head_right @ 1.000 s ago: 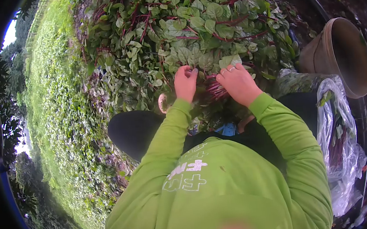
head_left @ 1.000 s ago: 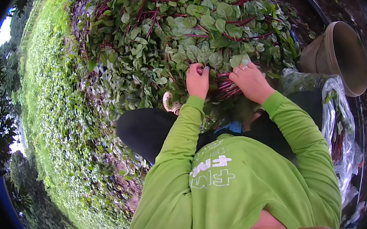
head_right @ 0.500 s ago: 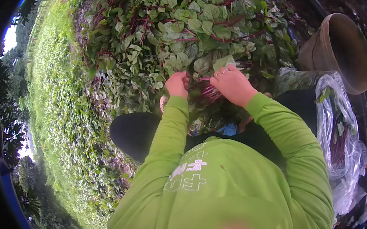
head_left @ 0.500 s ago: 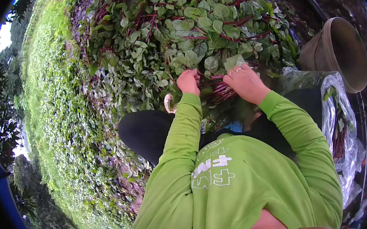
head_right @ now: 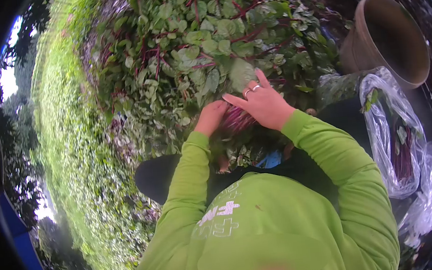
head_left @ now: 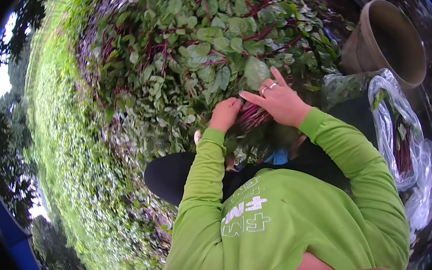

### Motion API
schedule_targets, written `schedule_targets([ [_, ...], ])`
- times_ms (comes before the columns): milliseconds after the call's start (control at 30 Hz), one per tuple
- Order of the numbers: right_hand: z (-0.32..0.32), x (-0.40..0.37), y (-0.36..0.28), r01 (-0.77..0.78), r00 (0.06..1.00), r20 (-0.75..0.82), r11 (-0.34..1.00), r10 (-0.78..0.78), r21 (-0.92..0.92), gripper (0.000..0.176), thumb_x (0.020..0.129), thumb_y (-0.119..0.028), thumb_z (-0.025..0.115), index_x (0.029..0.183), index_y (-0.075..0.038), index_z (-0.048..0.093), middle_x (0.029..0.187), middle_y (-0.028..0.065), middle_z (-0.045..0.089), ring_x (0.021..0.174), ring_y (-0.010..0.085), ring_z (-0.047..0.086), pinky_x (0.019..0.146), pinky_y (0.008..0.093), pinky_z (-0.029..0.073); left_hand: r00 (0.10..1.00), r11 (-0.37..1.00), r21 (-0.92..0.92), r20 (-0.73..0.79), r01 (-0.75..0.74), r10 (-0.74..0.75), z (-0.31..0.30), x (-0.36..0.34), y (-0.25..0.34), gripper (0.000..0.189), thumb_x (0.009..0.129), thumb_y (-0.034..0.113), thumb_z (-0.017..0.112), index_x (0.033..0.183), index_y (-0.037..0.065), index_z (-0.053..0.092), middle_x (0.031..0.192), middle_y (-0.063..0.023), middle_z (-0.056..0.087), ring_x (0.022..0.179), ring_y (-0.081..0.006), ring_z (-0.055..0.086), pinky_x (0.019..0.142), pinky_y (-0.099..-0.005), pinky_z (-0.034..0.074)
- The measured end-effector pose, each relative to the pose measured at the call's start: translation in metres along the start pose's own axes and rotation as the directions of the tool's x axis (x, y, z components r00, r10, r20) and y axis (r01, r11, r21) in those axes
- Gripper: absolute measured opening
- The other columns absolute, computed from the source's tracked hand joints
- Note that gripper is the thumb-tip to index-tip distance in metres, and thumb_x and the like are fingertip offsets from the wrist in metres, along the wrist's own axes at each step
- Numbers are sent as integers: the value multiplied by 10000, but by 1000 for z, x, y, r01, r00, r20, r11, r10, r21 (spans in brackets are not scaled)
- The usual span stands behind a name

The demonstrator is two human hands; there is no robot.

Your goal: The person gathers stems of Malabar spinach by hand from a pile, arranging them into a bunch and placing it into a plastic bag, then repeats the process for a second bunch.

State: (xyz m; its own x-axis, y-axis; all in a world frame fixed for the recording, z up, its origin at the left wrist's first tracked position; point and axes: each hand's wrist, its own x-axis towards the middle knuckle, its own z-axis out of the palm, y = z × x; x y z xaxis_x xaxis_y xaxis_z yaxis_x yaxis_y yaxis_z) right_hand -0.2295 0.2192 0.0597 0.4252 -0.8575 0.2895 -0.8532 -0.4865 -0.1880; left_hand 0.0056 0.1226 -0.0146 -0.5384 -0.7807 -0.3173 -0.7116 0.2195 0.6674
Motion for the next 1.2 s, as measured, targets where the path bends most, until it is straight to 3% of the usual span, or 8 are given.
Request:
schedule_targets([
  [100, 0, 1, 4, -54, 988, 141, 998, 58, -29, 103, 886, -121, 563, 901, -96, 662, 915, 126, 682, 1180, 318, 602, 1267, 642, 100, 997, 975, 214, -31, -64, 73, -8, 26, 38, 277, 964, 241, 579, 1078, 25, 711, 1034, -221, 720, 988, -423, 671, 877, -507, 529],
  [300, 11, 3, 13, -106, 962, 252, 994, 101, 5, 115, 852, -127, 612, 957, -97, 645, 933, 100, 662, 952, 290, 687, 1038, 475, 444, 722, 716, 431, -185, -550, 666, 17, 134, 84, 249, 869, 36, 573, 1063, 66, 726, 1063, -145, 701, 1034, -363, 648, 914, -456, 519],
  [467, 8, -2, 12, -170, 962, 219, 985, 164, 10, 105, 846, -133, 630, 937, -87, 659, 987, 105, 639, 893, 270, 687, 820, 421, 519, 821, 490, 800, 5, -346, 571, 18, 147, 102, 158, 846, 138, 631, 979, 120, 714, 995, -81, 672, 1036, -298, 620, 879, -443, 490],
  [667, -6, 1, 15, -224, 974, -23, 974, 224, -21, 234, 861, -182, 602, 1010, -41, 716, 1525, 219, 481, 1484, 389, 380, 1257, 531, 246, 851, 772, 508, -131, -383, 509, -21, 96, 89, 127, 836, 119, 672, 953, 110, 721, 995, -96, 656, 1037, -315, 595, 902, -461, 483],
  [800, -2, 3, 16, -110, 984, -154, 984, 88, -143, 204, 865, -186, 598, 995, -59, 692, 1304, 168, 634, 1320, 340, 544, 1188, 495, 354, 890, 840, 339, -18, -424, 456, -31, 37, 72, 242, 813, 100, 710, 1052, 61, 724, 1004, -147, 678, 1020, -349, 628, 917, -452, 514],
  [900, -1, 6, 11, -69, 994, 87, 997, 67, 25, 126, 863, -168, 595, 929, -88, 667, 1025, 87, 673, 1080, 270, 640, 1019, 430, 463, 956, 988, -148, 293, 38, 7, -42, 30, 63, 283, 813, 70, 694, 1094, 42, 718, 1095, -144, 692, 1068, -342, 654, 960, -421, 524],
  [1100, 4, 7, 16, -108, 988, 105, 994, 110, -23, 114, 865, -169, 609, 954, -109, 647, 915, 73, 648, 956, 240, 656, 826, 388, 498, 714, 763, 351, -287, -543, 639, -31, 131, 72, 283, 834, 69, 707, 1116, 57, 710, 1132, -160, 685, 1101, -336, 636, 987, -451, 497],
  [1200, 4, 5, 16, -118, 989, 88, 992, 122, -50, 113, 867, -164, 613, 959, -107, 644, 921, 78, 652, 947, 242, 659, 808, 385, 500, 692, 742, 619, -417, -259, 589, -21, 156, 94, 217, 840, 85, 675, 1053, 57, 708, 1065, -140, 668, 1061, -346, 616, 961, -482, 469],
])
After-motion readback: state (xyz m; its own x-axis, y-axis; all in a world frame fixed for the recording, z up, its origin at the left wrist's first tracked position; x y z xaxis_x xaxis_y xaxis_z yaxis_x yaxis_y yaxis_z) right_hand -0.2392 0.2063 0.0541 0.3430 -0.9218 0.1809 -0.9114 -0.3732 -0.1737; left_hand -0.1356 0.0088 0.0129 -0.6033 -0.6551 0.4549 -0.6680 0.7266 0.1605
